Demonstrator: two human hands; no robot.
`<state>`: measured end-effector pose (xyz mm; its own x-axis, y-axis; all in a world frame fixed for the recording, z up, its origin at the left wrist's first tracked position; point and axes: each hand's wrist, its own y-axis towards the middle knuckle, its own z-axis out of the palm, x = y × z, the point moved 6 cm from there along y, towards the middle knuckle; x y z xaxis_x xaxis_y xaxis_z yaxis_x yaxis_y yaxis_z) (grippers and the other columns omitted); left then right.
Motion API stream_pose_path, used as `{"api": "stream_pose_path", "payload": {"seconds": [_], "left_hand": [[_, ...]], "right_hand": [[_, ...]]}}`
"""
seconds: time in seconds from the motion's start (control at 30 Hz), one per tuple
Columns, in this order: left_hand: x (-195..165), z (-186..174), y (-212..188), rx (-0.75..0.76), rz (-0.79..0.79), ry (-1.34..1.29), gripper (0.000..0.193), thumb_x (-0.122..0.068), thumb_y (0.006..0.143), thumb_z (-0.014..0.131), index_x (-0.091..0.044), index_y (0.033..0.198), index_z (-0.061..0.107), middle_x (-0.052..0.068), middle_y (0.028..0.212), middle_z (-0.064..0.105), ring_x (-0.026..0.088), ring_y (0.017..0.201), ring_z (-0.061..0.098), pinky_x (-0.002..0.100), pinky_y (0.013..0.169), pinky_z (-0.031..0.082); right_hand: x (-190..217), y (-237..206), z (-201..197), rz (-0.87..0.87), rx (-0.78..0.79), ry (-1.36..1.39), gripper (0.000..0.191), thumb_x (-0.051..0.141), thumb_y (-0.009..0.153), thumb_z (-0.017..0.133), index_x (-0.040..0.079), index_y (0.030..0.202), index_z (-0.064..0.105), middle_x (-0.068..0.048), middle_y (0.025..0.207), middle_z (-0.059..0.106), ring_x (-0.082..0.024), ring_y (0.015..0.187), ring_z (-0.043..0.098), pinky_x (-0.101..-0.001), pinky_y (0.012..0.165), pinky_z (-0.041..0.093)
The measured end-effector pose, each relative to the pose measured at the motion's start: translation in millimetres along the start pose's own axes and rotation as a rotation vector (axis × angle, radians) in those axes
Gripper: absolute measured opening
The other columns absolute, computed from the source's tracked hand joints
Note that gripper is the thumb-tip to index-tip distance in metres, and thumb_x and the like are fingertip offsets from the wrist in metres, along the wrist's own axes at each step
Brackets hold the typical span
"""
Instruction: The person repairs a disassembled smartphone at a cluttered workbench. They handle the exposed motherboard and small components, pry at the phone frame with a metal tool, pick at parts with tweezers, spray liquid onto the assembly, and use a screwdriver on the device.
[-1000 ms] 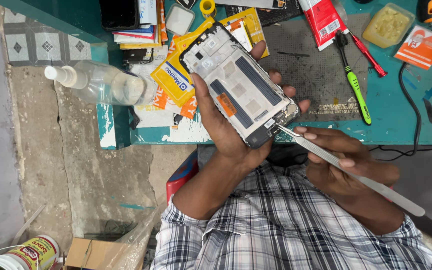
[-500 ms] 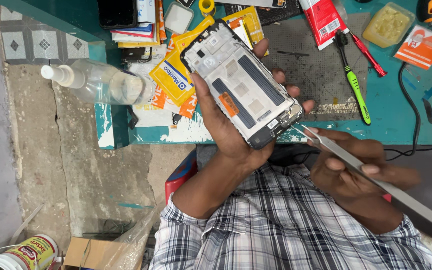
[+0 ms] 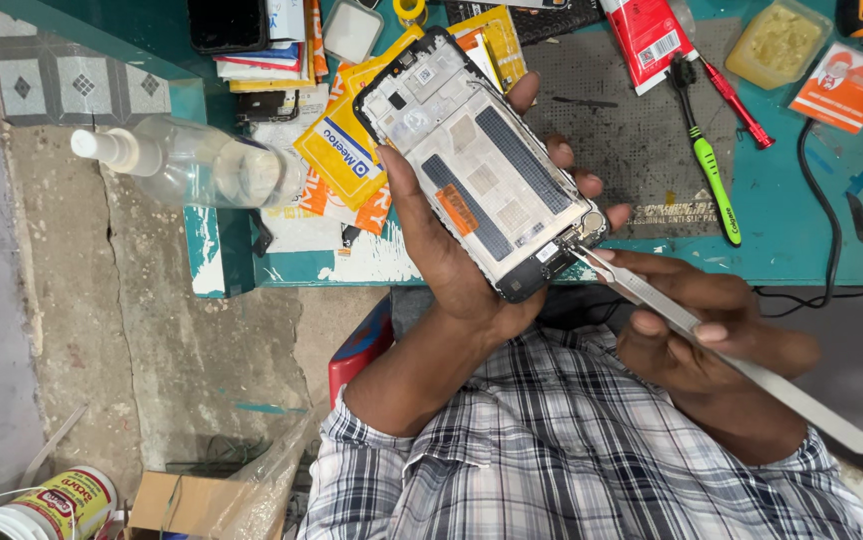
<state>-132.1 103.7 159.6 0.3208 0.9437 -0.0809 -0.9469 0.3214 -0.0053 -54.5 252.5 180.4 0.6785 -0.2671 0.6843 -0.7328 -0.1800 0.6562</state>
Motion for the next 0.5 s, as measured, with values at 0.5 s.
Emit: {"api": "stream_pose_path", "payload": {"seconds": [0.5], "left_hand": [[5.7,-10.0,1.9,-0.084,-0.062,-0.047,0.107,-0.089,0.100,0.035,0.000,0.159,0.034,0.018,0.108,0.068,0.033,0.098,0.072,0.062,0.097,0.058]], "right_hand": [[2.3,8.1,0.3,0.126,0.043,0.064,0.055,-0.012,0.085,0.073,0.017,0.116,0.038,-0.015,0.119,0.061,-0.050,0.113,0.069,-0.0541,0.089,0.065]]}}
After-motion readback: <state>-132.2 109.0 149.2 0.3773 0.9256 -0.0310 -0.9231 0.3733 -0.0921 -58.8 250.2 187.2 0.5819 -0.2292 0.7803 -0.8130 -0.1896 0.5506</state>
